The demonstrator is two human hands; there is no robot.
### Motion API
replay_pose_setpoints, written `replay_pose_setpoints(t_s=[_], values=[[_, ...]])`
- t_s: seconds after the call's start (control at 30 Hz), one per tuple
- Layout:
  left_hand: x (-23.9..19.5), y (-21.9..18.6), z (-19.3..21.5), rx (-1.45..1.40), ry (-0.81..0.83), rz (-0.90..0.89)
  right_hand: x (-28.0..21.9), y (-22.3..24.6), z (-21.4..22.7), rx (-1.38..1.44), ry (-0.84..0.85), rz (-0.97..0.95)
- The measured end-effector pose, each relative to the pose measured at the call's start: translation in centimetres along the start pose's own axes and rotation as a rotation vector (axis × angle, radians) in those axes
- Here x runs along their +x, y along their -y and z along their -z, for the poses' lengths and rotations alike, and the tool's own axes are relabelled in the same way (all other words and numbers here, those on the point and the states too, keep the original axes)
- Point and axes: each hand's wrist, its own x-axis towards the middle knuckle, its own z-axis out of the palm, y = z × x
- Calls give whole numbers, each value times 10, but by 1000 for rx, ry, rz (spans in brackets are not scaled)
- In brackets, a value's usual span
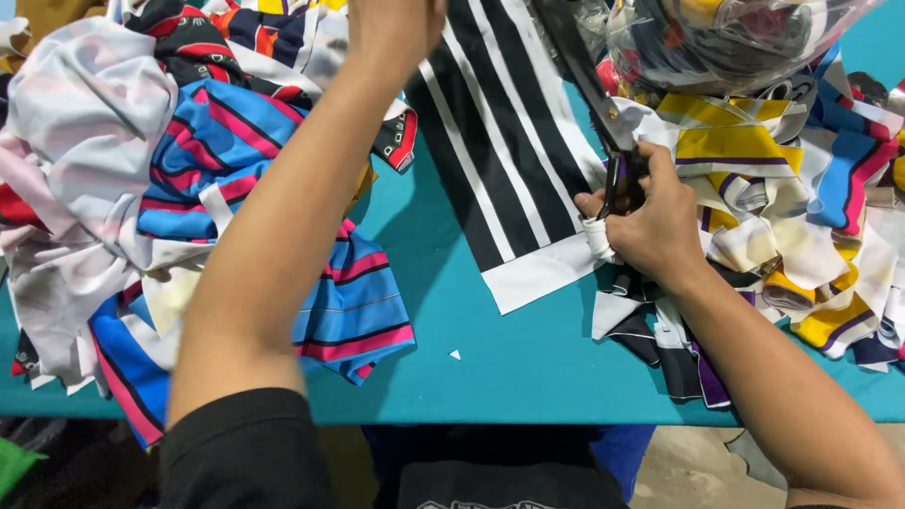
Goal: A person uses large scissors to trim and sort various colorful fabric scraps on a blue work surface.
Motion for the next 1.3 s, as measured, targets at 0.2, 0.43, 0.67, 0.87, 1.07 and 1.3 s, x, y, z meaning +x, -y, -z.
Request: replay_pose_setpoints(t_s=[0.2, 0.43, 0.67, 0.87, 1.07, 1.3], values=[[-87, -85, 25, 221, 232, 65, 0, 3, 2, 49, -3, -9], [-144, -111, 5, -14, 479, -54, -1, 3, 0, 68, -1, 41], [-163, -162, 41, -1075, 349, 448, -2, -1, 0, 111, -43, 119], [-174, -166, 34, -1227, 16, 81, -2, -1, -3, 61, -65, 113], [-174, -146, -14, -1233, 130, 103, 2, -10, 1, 37, -122, 101], [-168, -134, -17, -1255, 74, 150, 2, -3, -7, 32, -73, 128]])
